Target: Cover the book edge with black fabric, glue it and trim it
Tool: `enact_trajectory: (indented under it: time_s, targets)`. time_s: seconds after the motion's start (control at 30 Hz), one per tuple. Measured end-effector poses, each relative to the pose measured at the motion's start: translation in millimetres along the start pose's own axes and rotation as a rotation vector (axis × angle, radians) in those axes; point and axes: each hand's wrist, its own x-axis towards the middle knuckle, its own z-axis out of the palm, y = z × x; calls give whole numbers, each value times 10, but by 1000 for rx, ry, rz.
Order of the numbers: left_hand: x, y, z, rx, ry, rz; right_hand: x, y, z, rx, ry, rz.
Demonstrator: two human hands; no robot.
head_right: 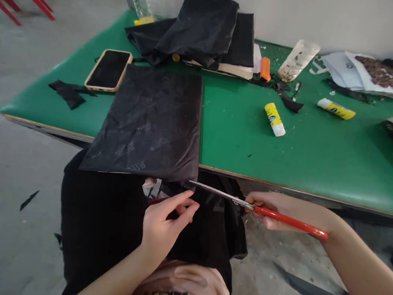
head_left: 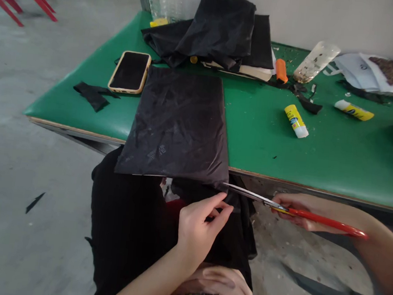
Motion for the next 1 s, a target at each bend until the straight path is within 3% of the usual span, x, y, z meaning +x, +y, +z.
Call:
enact_trajectory:
  time_s: [0.1,0.3,0.8,1.0]
  targets:
    - [25,-31,-3,147,29,168,58,-32,-51,103,-141,9]
    - [117,-19,-23,336,103,368,169,-91,-97,202,-176,6]
    - [163,-34,-9,379,141,447,360,-192,-44,242,-210,4]
    - [155,-61,-16,383,138,440,373,-189,-22,224,-163,-18]
